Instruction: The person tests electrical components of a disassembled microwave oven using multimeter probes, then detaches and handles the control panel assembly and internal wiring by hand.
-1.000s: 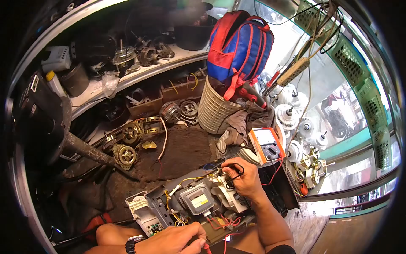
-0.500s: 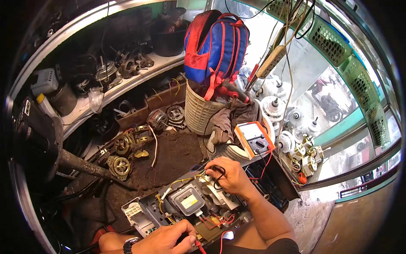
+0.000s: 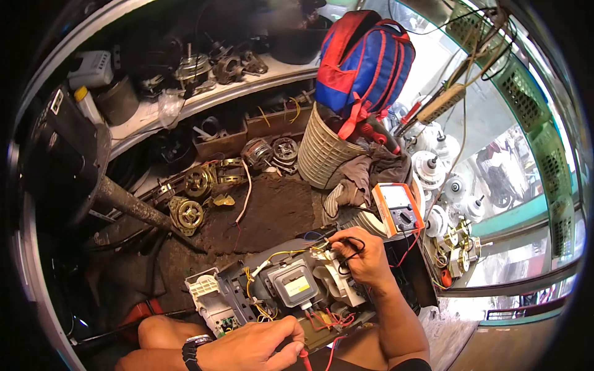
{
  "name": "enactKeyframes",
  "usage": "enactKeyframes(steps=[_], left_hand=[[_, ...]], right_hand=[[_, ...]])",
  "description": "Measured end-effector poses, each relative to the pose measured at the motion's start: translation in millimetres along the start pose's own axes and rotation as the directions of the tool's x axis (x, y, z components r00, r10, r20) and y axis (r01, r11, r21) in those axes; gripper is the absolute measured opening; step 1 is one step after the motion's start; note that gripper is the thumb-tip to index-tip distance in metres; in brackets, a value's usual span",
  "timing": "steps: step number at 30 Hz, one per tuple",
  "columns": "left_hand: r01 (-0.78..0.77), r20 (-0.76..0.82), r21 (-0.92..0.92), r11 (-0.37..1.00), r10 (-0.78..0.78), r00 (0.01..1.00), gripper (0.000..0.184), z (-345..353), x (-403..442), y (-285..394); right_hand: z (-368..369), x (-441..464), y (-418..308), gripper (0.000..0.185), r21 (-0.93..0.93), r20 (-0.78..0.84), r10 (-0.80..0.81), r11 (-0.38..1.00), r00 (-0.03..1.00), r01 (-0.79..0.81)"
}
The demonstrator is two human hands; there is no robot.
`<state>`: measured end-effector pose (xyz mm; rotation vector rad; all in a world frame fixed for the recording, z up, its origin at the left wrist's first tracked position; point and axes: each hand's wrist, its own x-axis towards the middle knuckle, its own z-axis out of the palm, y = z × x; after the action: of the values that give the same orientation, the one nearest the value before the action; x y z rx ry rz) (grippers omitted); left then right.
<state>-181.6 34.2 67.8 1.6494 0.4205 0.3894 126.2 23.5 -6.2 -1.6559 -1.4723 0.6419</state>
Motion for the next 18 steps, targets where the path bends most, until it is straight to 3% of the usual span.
enactKeyframes(steps=[8,10,13,18], left_hand=[[0.002,-0.001,-0.005,1.0,-0.002,1.0,0.017,-4,-3,3],[-0.007,-0.009,0.005,1.0,0.007,1.0,0.017,-4,-4,4],[-0.013,-0.02,0.004,1.0,0.013,1.0,0.017,-4,-7,5],[-0.048,-0.037,0.021,0.999,0.049,0.998,0.017,-3,-8,4]], right_hand=[[-2,0,0,0.012,0.048,0.009,0.029,0.998,1.0,-0.029],[-4,4,-9,0.014,-0.125,0.041,-0.216,0.968,0.976,0.219],[-3,6,-14,0.016,-0.227,0.065,-0.327,0.915,0.943,0.333],[-7,1,-22,0.015,-0.231,0.061,-0.237,0.942,0.97,0.245]])
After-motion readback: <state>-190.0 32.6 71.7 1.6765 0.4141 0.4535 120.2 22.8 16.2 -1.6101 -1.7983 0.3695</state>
